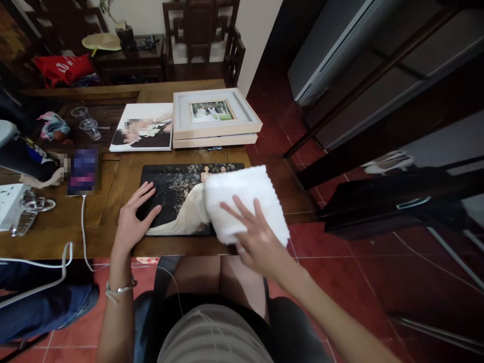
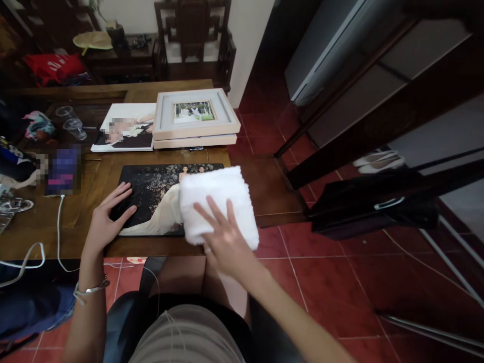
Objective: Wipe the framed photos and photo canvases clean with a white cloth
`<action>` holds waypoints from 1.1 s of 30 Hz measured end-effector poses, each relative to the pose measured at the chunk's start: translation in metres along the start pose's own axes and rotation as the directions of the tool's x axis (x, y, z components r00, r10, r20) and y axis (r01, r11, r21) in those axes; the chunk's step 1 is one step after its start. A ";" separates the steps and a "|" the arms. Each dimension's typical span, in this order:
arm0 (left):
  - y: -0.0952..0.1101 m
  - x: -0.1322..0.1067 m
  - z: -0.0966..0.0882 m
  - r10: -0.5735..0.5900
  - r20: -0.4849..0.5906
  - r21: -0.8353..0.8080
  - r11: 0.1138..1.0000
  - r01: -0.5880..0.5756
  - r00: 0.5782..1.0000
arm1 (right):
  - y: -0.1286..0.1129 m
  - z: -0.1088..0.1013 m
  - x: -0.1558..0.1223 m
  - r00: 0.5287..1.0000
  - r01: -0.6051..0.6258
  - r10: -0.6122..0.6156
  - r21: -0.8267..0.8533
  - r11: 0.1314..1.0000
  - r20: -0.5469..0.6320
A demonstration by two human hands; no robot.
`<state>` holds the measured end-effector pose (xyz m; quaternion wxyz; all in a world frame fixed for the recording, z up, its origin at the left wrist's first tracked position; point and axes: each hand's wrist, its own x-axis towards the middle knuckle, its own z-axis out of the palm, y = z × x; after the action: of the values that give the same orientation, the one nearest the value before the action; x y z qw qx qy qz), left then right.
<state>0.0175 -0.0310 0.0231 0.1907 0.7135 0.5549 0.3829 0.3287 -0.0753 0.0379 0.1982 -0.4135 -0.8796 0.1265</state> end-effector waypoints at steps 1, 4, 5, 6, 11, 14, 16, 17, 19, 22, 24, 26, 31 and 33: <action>0.000 0.000 0.000 0.003 0.004 0.006 1.000 -0.003 1.000 | -0.010 0.000 -0.013 0.999 0.031 -0.031 0.016 0.999 -0.009; 0.001 0.000 0.000 0.015 0.008 0.018 1.000 -0.015 1.000 | -0.028 0.000 -0.036 0.993 0.111 -0.109 0.063 0.992 -0.043; 0.001 0.000 0.000 0.019 0.011 0.020 1.000 -0.020 1.000 | -0.029 -0.001 -0.038 0.991 0.129 -0.126 0.075 0.989 -0.053; 0.001 0.000 0.000 0.024 0.014 0.021 0.999 -0.025 1.000 | -0.026 -0.002 -0.037 0.990 0.135 -0.131 0.084 0.987 -0.056; 0.001 -0.001 -0.001 0.034 0.016 0.014 0.999 -0.034 0.999 | 0.022 -0.004 0.020 0.997 0.064 -0.062 0.049 0.997 -0.047; 0.001 -0.001 -0.001 0.033 0.010 0.012 0.999 -0.033 0.999 | 0.056 -0.004 0.071 0.999 -0.033 0.032 -0.044 0.998 -0.017; 0.000 -0.001 0.000 0.036 0.002 0.008 0.999 -0.036 0.999 | 0.069 -0.002 0.095 0.996 -0.093 0.090 -0.091 0.992 -0.027; 0.000 -0.001 0.000 0.036 -0.004 0.004 0.999 -0.036 0.999 | 0.071 -0.002 0.102 0.994 -0.109 0.106 -0.110 0.988 -0.031; 0.000 -0.001 0.000 0.031 -0.012 -0.002 1.000 -0.031 0.999 | 0.066 0.000 0.100 0.994 -0.111 0.109 -0.139 0.984 -0.025; 0.000 -0.001 0.000 0.021 -0.012 -0.001 1.000 -0.021 1.000 | 0.039 0.003 0.067 0.998 -0.058 0.059 -0.140 0.989 0.006; 0.000 -0.001 0.001 0.016 -0.009 0.003 1.000 -0.016 1.000 | 0.014 0.004 0.035 1.000 -0.010 0.011 -0.108 0.994 0.009; 0.000 -0.001 0.001 0.012 -0.007 0.005 1.000 -0.012 1.000 | -0.012 0.003 0.004 1.000 0.029 -0.029 -0.055 0.998 0.007; 0.001 -0.001 0.000 0.010 0.006 0.014 1.000 -0.010 1.000 | -0.043 -0.001 -0.029 0.996 0.092 -0.090 0.064 0.994 -0.025; 0.002 -0.001 0.000 0.015 0.009 0.017 1.000 -0.016 1.000 | -0.035 -0.001 -0.018 0.993 0.102 -0.098 0.076 0.992 -0.062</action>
<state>0.0184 -0.0324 0.0237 0.1839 0.7211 0.5519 0.3764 0.3163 -0.1111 0.0475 0.2462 -0.3643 -0.8873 0.1390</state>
